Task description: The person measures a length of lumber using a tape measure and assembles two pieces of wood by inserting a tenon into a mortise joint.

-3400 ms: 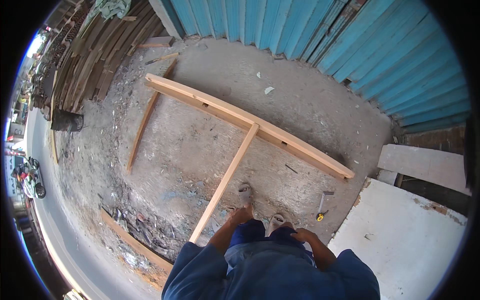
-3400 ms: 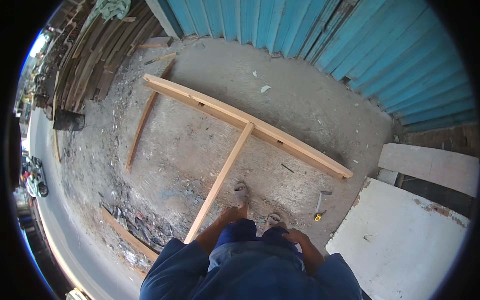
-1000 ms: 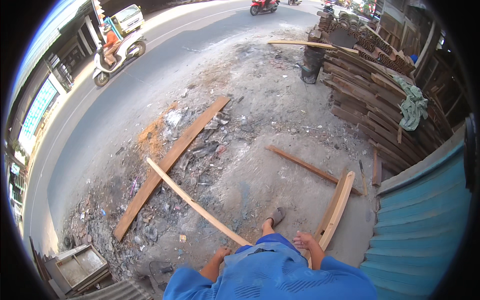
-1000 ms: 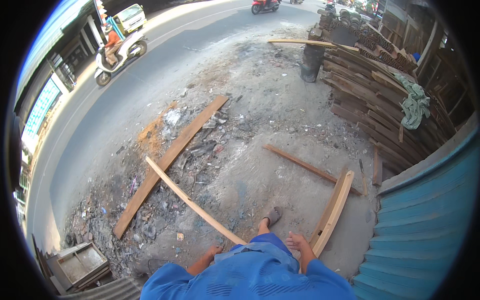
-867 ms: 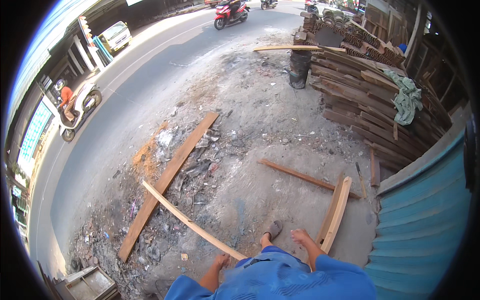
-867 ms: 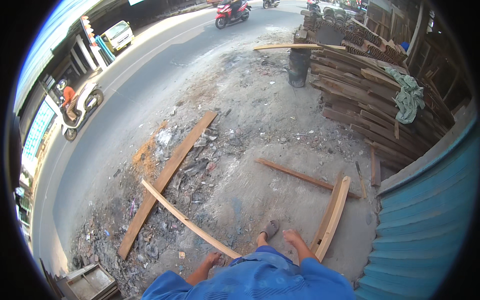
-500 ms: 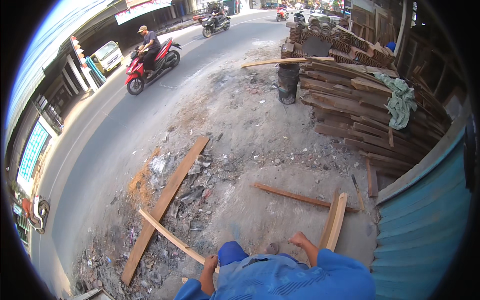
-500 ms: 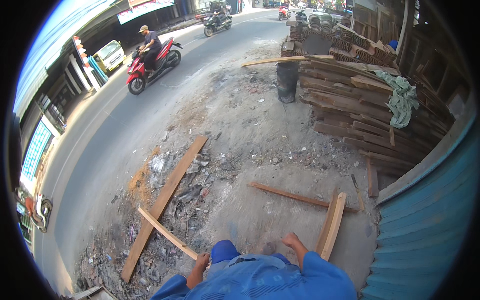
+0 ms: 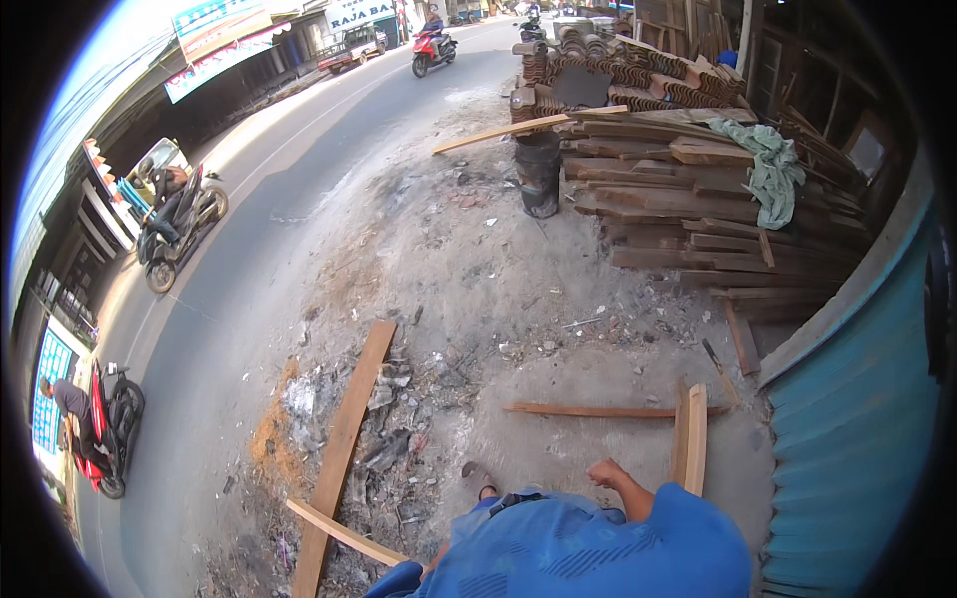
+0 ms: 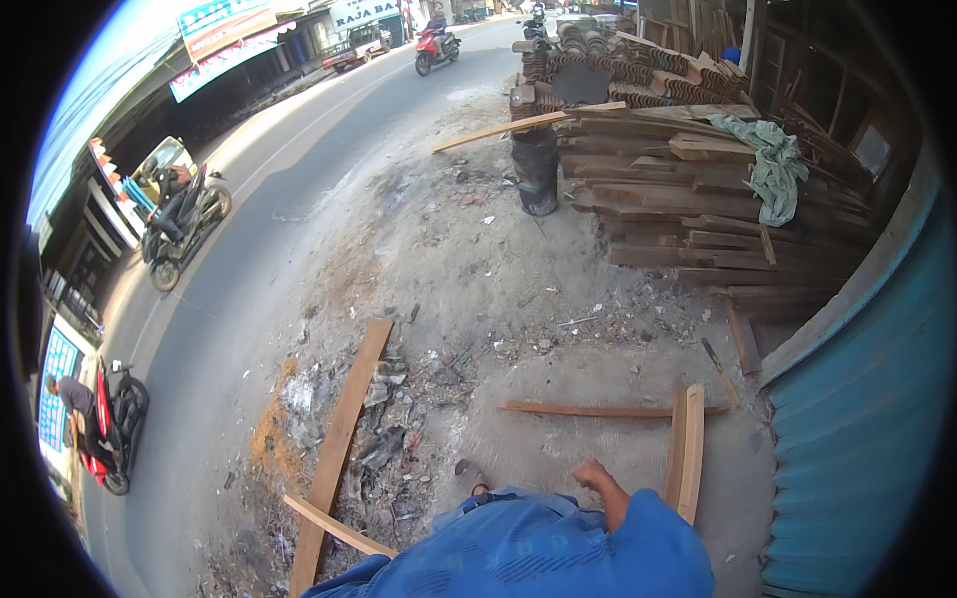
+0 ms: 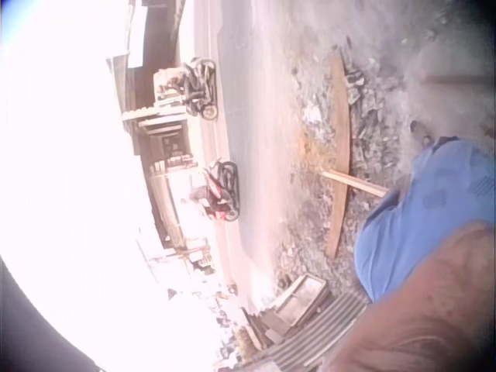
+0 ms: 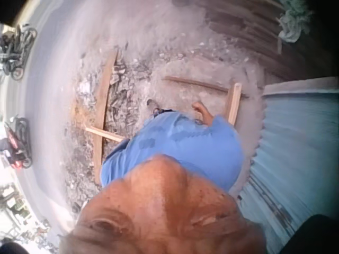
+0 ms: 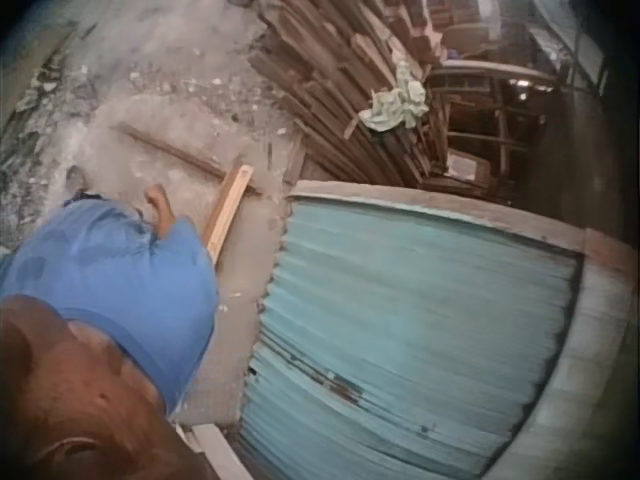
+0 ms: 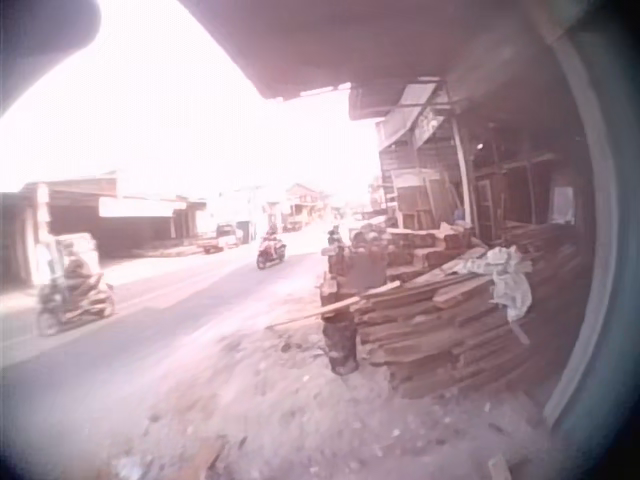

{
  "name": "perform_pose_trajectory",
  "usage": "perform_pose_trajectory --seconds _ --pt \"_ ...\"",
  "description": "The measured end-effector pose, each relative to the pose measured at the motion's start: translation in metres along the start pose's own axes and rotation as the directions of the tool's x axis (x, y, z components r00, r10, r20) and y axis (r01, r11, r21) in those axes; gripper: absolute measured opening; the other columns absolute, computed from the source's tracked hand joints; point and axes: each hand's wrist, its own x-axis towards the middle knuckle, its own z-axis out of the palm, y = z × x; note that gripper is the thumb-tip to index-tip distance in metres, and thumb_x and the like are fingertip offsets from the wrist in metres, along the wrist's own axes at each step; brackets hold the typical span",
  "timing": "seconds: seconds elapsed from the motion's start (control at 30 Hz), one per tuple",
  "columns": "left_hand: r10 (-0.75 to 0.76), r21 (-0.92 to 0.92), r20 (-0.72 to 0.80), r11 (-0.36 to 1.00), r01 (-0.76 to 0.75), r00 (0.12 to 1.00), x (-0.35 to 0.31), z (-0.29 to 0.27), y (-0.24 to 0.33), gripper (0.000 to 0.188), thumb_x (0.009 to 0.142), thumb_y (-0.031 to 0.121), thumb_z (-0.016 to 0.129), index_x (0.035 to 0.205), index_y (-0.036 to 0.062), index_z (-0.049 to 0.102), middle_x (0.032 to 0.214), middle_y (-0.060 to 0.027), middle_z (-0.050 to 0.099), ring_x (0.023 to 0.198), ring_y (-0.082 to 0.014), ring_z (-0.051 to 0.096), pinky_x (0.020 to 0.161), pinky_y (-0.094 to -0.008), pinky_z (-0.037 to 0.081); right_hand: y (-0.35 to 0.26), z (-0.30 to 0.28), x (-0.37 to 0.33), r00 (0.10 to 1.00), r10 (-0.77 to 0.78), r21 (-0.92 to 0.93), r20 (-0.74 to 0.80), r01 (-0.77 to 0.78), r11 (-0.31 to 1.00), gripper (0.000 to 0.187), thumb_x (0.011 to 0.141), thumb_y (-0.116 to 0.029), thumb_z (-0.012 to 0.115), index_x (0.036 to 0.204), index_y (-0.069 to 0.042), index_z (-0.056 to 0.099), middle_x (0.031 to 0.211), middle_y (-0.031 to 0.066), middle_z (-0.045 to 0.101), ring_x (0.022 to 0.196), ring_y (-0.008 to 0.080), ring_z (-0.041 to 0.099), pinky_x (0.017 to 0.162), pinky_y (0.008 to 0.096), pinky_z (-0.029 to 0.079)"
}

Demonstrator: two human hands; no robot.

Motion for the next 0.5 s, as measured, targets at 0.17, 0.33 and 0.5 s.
perform_pose_trajectory --seconds 0.17,0.33,0.5 --pt "0.010 0.022 -0.071 1.000 -0.009 0.997 0.102 -0.128 0.057 0.034 0.087 0.033 0.064 0.099 0.0030 0.075 0.076 -0.0078 0.068 0.067 -0.0175 0.063 0.062 -0.0341 0.051 -0.092 -0.017 0.035 0.950 0.313 0.452 -0.012 -0.275 0.849 0.027 0.087 -0.029 0.064 0.094 -0.006 0.075 0.079 0.0114 0.070 0.070 0.0209 0.068 0.060 0.0370 0.054" --pt "0.068 -0.263 -0.265 0.954 -0.140 0.962 0.217 -0.254 0.161 0.031 0.092 0.024 0.061 0.112 0.0024 0.068 0.078 -0.0029 0.063 0.060 -0.0142 0.058 0.050 -0.0303 0.046 -0.126 -0.024 0.116 0.990 -0.137 -0.040 -0.020 0.136 0.990 0.025 0.076 -0.018 0.070 0.100 -0.013 0.074 0.094 0.0152 0.074 0.082 0.0309 0.071 0.068 0.0421 0.055" --pt "0.096 -0.421 -0.328 0.876 -0.236 0.940 0.265 -0.283 0.245 0.033 0.096 0.023 0.059 0.122 0.0021 0.062 0.088 -0.0043 0.065 0.064 -0.0148 0.061 0.053 -0.0295 0.049 -0.162 -0.055 0.176 0.972 -0.179 -0.094 0.155 0.195 0.976 0.031 0.073 -0.021 0.071 0.103 -0.014 0.074 0.101 0.0163 0.073 0.085 0.0373 0.071 0.072 0.0457 0.056"
